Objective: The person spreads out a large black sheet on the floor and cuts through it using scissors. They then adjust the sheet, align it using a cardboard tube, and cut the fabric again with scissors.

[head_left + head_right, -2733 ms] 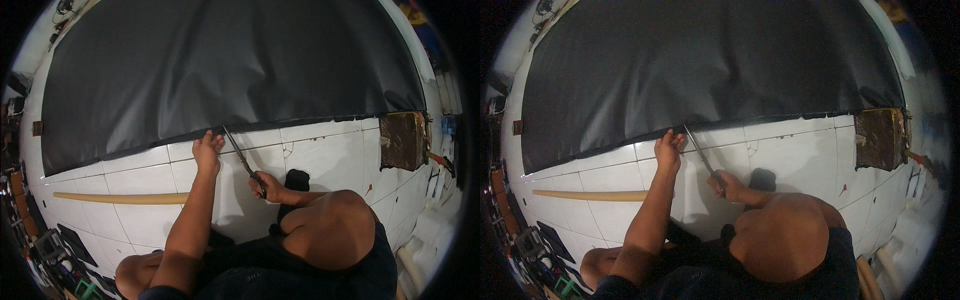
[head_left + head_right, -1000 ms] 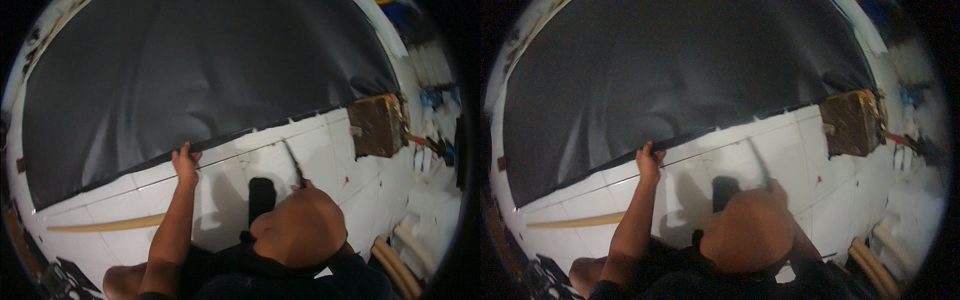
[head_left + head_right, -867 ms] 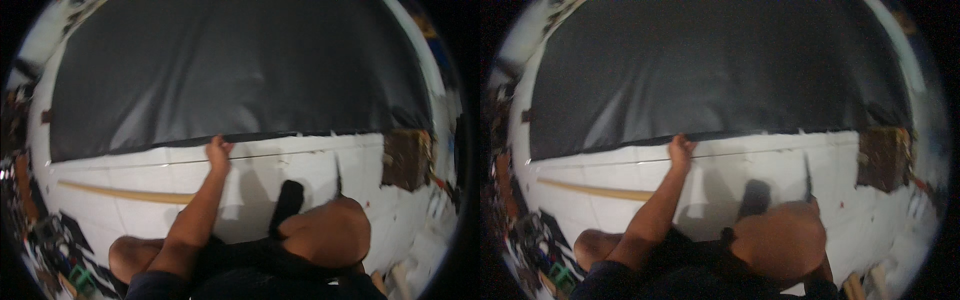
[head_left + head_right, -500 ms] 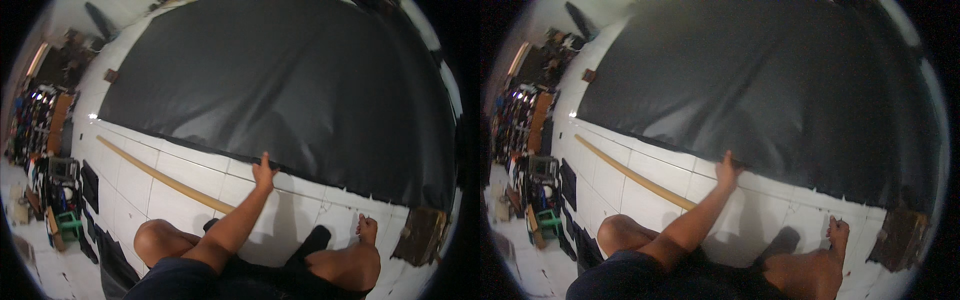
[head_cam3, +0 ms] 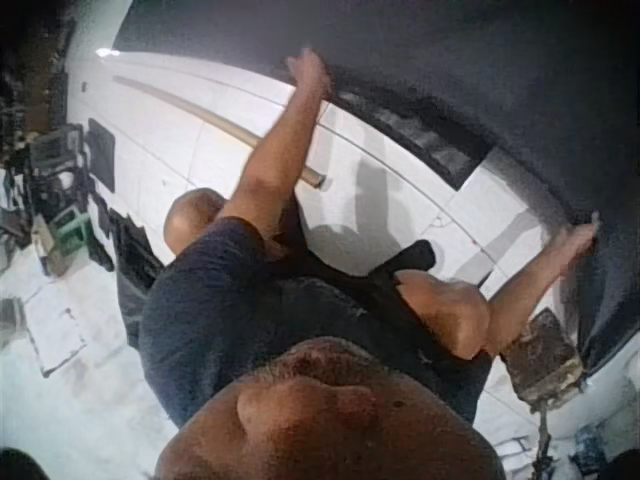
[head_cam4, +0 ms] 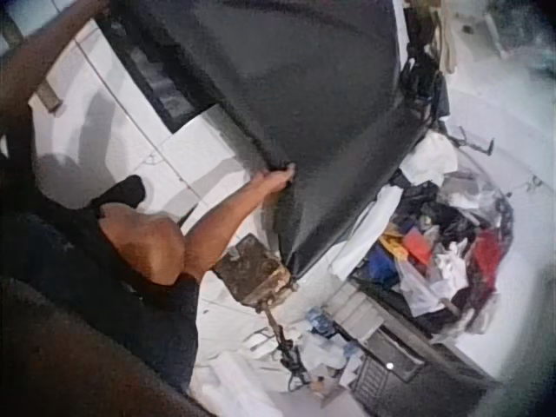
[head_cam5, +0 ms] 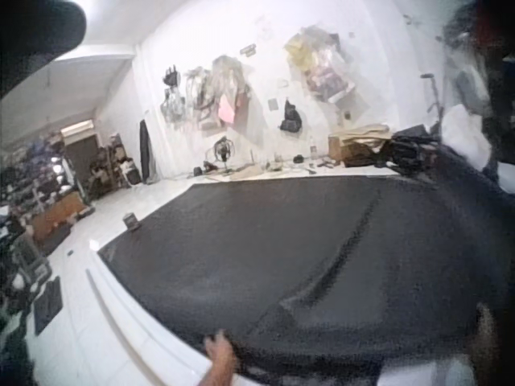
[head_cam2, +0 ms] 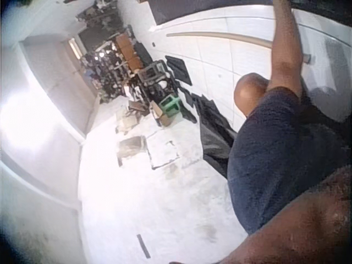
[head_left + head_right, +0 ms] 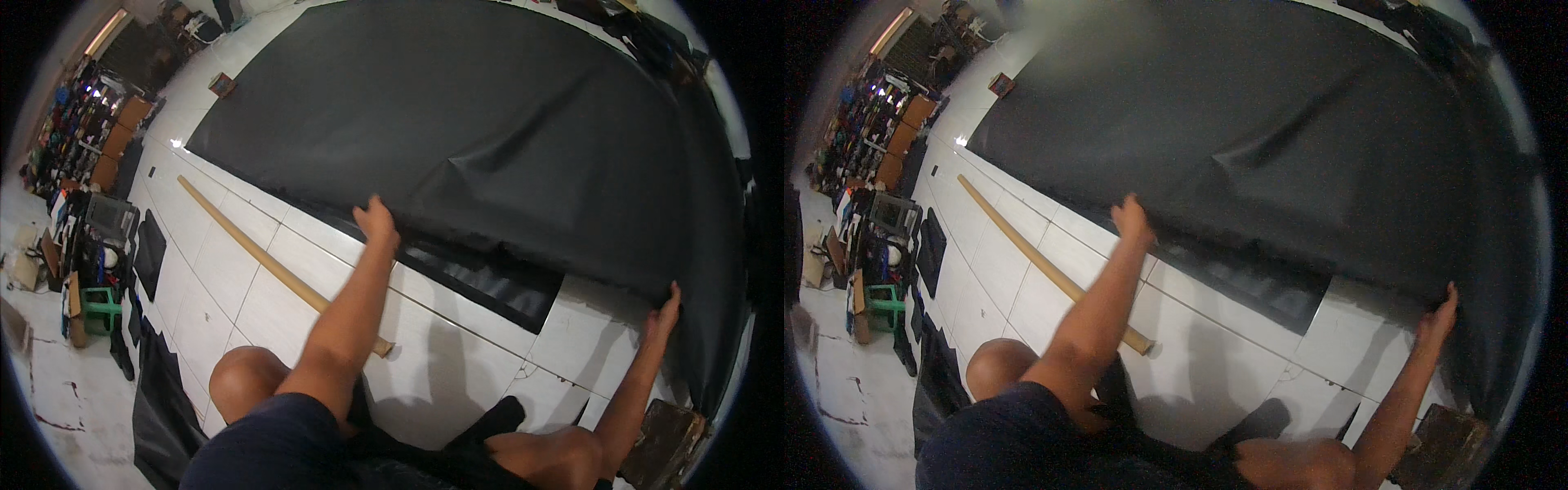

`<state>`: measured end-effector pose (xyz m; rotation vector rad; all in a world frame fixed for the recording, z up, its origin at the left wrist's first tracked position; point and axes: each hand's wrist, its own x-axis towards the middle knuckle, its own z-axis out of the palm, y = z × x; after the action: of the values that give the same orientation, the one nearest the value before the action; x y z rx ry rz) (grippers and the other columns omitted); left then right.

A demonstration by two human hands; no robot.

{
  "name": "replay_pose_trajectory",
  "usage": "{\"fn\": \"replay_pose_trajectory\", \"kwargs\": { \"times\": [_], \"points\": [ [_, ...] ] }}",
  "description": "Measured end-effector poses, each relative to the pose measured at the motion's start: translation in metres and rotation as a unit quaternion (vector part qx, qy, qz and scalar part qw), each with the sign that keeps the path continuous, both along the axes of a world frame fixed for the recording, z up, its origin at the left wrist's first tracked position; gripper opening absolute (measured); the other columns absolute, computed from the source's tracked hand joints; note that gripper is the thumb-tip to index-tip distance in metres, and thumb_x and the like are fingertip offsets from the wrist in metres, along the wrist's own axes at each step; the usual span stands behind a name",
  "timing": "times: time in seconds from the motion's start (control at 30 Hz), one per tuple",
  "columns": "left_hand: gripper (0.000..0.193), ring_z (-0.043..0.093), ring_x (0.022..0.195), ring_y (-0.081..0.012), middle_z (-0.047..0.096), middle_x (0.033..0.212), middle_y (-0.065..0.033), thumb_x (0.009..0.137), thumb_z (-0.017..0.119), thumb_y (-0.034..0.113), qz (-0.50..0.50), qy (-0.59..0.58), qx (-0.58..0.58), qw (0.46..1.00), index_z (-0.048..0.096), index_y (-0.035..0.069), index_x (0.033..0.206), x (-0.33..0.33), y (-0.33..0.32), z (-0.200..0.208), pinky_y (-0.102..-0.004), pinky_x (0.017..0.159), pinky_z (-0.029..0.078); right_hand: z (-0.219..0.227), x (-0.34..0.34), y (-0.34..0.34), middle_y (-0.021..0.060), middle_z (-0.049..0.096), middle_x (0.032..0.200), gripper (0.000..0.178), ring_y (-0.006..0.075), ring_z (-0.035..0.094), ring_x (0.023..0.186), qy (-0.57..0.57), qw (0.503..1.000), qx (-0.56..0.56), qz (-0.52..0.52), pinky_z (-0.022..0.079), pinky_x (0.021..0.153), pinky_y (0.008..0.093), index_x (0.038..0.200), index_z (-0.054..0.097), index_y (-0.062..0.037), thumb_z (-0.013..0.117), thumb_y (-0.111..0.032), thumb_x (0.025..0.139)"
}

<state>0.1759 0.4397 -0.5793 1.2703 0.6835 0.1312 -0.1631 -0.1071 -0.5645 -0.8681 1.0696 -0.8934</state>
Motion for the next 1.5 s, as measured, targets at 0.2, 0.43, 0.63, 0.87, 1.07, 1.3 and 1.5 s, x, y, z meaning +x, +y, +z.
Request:
{"fn": "replay_pose_trajectory", "kwargs": {
  "times": [0.2,0.43,0.63,0.87,1.07,1.3,1.5],
  "points": [
    [0.069,0.057,0.091,-0.0212,0.052,0.115,-0.0141,0.086,0.063,0.011,-0.004,-0.109,-0.050,0.993,0.026,0.000,0.142,0.053,-0.010,0.106,-0.0328,0.069,0.050,0.073,0.033,-0.036,0.0141,0.045,0.140,0.064,0.0298,0.043,0.127,-0.008,0.993,-0.117,0.002,0.031,0.107,0.0460,0.136,0.046,-0.0005,0.065,-0.037,0.087],
    [0.053,0.056,0.076,-0.0179,0.053,0.104,-0.0117,0.085,0.066,0.008,-0.016,-0.158,-0.052,0.986,0.037,-0.001,0.128,0.008,0.025,0.031,-0.0278,0.057,0.045,0.011,-0.071,0.051,0.0137,0.053,0.134,0.056,0.0297,0.052,0.119,-0.132,0.986,-0.063,-0.080,0.040,0.104,0.0425,0.130,0.052,0.0038,0.064,-0.029,0.087],
    [0.038,0.055,0.072,-0.0184,0.054,0.094,-0.0133,0.087,0.068,0.010,-0.059,0.042,0.027,0.997,0.046,-0.008,0.112,-0.013,0.062,-0.097,-0.0300,0.055,0.049,-0.136,-0.087,0.081,0.0197,0.055,0.128,0.053,0.0310,0.056,0.114,0.054,0.994,0.074,-0.062,0.043,0.101,0.0436,0.124,0.051,0.0110,0.066,-0.023,0.087],
    [0.030,0.059,0.058,-0.0220,0.059,0.085,-0.0167,0.082,0.072,0.009,-0.088,0.105,0.122,0.983,0.054,-0.009,0.098,-0.023,0.038,-0.088,-0.0313,0.044,0.050,-0.157,-0.110,0.064,0.0229,0.059,0.119,0.061,0.0320,0.064,0.098,0.214,0.973,-0.001,-0.086,0.057,0.078,0.0435,0.120,0.053,0.0132,0.070,-0.032,0.083],
    [0.032,0.062,0.064,-0.0256,0.060,0.079,-0.0174,0.081,0.074,0.016,-0.065,0.029,0.223,0.972,0.055,-0.008,0.093,-0.025,0.043,-0.079,-0.0350,0.053,0.052,-0.160,-0.119,0.061,0.0208,0.063,0.106,0.057,0.0293,0.067,0.085,0.364,0.925,-0.096,-0.058,0.057,0.059,0.0397,0.110,0.057,0.0114,0.068,-0.039,0.085],
    [0.047,0.065,0.087,-0.0373,0.066,0.091,-0.0237,0.079,0.073,0.028,-0.093,0.072,0.471,0.874,0.058,-0.011,0.101,-0.036,0.039,-0.091,-0.0414,0.081,0.050,-0.185,-0.154,0.037,0.0155,0.063,0.084,0.056,0.0244,0.063,0.063,0.505,0.837,-0.209,0.006,0.048,0.044,0.0337,0.096,0.058,0.0074,0.066,-0.047,0.086],
    [0.055,0.067,0.062,-0.0279,0.066,0.084,-0.0219,0.083,0.071,0.038,-0.164,0.116,0.346,0.917,0.055,-0.012,0.102,-0.017,0.090,-0.115,-0.0366,0.062,0.053,-0.136,-0.108,0.118,0.0172,0.061,0.119,0.067,0.0283,0.061,0.101,0.259,0.958,-0.098,0.080,0.048,0.089,0.0385,0.122,0.054,0.0125,0.074,-0.039,0.083]
  ]
}}
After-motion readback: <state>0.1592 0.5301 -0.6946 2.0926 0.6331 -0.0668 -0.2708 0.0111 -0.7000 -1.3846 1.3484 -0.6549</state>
